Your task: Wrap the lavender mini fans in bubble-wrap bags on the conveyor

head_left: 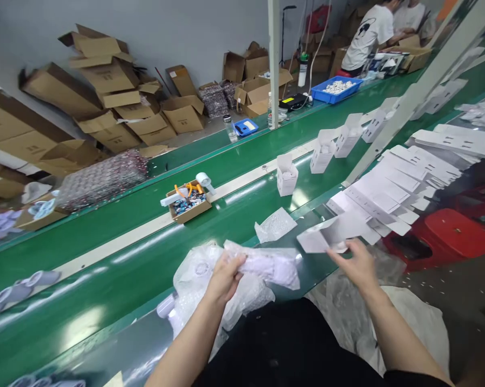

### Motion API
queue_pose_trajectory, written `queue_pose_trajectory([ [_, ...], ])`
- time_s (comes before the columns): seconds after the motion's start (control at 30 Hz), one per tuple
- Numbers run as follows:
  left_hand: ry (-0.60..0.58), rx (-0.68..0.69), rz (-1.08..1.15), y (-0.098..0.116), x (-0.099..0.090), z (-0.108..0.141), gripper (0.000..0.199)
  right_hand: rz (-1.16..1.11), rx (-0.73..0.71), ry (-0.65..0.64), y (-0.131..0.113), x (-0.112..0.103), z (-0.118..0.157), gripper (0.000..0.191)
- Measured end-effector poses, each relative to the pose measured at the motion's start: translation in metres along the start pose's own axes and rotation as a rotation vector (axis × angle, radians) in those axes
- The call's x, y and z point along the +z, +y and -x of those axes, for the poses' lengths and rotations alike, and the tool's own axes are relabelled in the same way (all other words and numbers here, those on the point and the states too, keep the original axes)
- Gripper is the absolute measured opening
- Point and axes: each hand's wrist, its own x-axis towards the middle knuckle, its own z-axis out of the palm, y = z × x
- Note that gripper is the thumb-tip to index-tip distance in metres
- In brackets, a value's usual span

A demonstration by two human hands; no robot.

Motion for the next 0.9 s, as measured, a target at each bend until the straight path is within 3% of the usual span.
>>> queue_pose_trajectory([
  [0.07,0.011,0.045,0.015,0.004,0.012,-0.002,0.04,0.137,-0.297,-0.297,-0.011,0.018,0.02,0.027],
  [0.13,0.023,0.14,-0.081,0.002,0.027,-0.006,0.038,0.127,-0.422,-0.443,-0.015,0.039,0.034,0.036],
  [0.23,0.104,0.44,-0.507,-0.004,0.036,-0.008,0.027,0.132,-0.49,-0.416,-0.009,0.062,0.043,0.05],
  [0.33,0.15,0.733,-0.913,-0.007,0.029,0.0,0.018,0.153,-0.541,-0.404,-0.001,0.069,0.045,0.047],
  [0.47,0.114,0.957,-1.265,-0.014,0.026,0.011,0.014,0.124,-0.572,-0.491,-0.003,0.068,0.051,0.045],
  [0.57,0.036,0.972,-1.47,-0.028,0.044,0.009,0.015,0.118,-0.608,-0.482,-0.009,0.072,0.056,0.044],
  [0.7,-0.16,0.808,-1.678,-0.048,0.063,0.006,0.016,0.111,-0.582,-0.47,-0.003,0.077,0.057,0.052],
  [0.8,-0.251,0.772,-1.696,-0.059,0.056,0.009,0.032,0.077,-0.472,-0.476,0.012,0.074,0.057,0.059],
  [0.9,-0.361,0.883,-1.735,-0.067,0.045,0.016,0.041,0.153,-0.372,-0.515,0.02,0.065,0.057,0.056],
])
